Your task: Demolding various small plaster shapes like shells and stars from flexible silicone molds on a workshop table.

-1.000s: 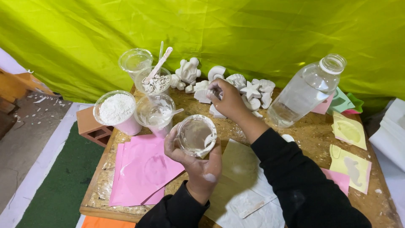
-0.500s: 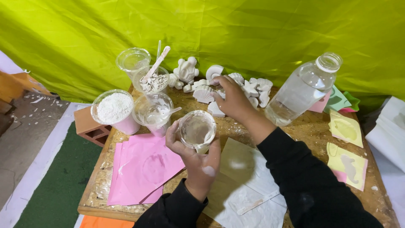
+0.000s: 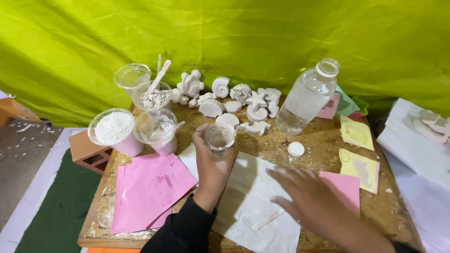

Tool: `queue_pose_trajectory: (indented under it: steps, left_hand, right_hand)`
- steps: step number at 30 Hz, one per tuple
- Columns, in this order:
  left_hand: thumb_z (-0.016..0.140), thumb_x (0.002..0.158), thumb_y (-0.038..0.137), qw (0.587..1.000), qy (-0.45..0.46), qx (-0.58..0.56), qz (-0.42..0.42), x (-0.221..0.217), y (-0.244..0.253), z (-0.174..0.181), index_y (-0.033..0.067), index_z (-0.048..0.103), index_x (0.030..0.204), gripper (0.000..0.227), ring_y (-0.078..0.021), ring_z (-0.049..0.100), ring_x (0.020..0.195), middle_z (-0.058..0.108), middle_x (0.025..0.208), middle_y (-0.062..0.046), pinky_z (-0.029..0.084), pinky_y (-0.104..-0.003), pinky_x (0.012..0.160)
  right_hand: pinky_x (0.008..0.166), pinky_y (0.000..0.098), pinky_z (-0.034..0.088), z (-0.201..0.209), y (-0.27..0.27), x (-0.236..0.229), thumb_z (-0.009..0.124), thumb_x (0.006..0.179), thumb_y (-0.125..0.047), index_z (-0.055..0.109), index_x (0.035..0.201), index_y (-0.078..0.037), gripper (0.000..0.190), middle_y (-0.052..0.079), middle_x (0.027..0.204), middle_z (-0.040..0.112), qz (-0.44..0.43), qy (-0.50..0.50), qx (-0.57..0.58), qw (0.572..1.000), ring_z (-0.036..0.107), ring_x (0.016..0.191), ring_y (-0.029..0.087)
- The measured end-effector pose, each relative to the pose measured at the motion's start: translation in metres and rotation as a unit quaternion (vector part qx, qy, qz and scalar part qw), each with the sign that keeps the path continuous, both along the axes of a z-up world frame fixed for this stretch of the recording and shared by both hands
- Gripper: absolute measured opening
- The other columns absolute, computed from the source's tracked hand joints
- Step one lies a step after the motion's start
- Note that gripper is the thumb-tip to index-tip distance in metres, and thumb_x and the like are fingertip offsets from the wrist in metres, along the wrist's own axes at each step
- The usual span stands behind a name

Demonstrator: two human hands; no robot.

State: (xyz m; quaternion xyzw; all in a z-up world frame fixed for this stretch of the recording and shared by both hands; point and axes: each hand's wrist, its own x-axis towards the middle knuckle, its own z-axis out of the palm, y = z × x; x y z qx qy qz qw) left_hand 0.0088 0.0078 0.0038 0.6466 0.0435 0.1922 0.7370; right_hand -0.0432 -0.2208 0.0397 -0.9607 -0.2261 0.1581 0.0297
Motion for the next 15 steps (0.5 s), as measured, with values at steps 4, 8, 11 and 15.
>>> queue_pose_trajectory:
  steps: [4, 8, 11, 15]
  left_hand:
    - [0.077, 0.081, 0.015, 0.998, -0.030, 0.059, -0.007, 0.003, 0.003, -0.008, 0.0085, 0.037, 0.135, 0.068, -0.0181, 0.058, 0.108, 0.053, 0.125, -0.010, 0.050, -0.029, 0.093]
    - [0.074, 0.084, 0.018, 0.994, -0.066, 0.088, -0.023, 0.002, 0.005, -0.012, 0.0058, 0.034, 0.142, 0.072, -0.0231, 0.056, 0.121, 0.049, 0.133, -0.014, 0.045, -0.032, 0.105]
    - [0.076, 0.084, 0.013, 0.993, -0.064, 0.082, -0.056, 0.003, 0.006, -0.014, 0.0082, 0.030, 0.143, 0.075, -0.0240, 0.056, 0.120, 0.048, 0.133, -0.015, 0.046, -0.033, 0.104]
    - [0.077, 0.084, 0.015, 0.992, -0.064, 0.084, -0.066, 0.002, 0.005, -0.011, 0.0048, 0.022, 0.148, 0.085, -0.0249, 0.046, 0.128, 0.039, 0.133, -0.015, 0.046, -0.036, 0.109]
  right_hand:
    - [0.110, 0.0581, 0.026, -0.055, -0.018, -0.035, 0.062, 0.102, -0.060, 0.014, 0.165, -0.023, 0.087, 0.012, 0.171, 0.007, 0.101, 0.003, 0.001, 0.995, 0.018, 0.149, 0.043]
    - [0.117, 0.0535, 0.013, -0.038, -0.020, -0.028, 0.056, 0.105, -0.046, 0.018, 0.165, -0.018, 0.076, 0.013, 0.171, 0.006, 0.179, 0.008, 0.061, 0.982, 0.007, 0.153, 0.039]
    - [0.122, 0.0530, 0.005, -0.019, -0.021, -0.015, 0.056, 0.104, -0.042, 0.015, 0.165, -0.025, 0.075, 0.006, 0.173, 0.002, 0.156, 0.089, 0.065, 0.982, 0.001, 0.155, 0.035]
    - [0.123, 0.0550, 0.002, -0.018, -0.027, -0.005, 0.065, 0.099, -0.040, 0.015, 0.164, -0.024, 0.084, 0.006, 0.173, 0.003, 0.146, 0.118, 0.100, 0.977, 0.001, 0.157, 0.035]
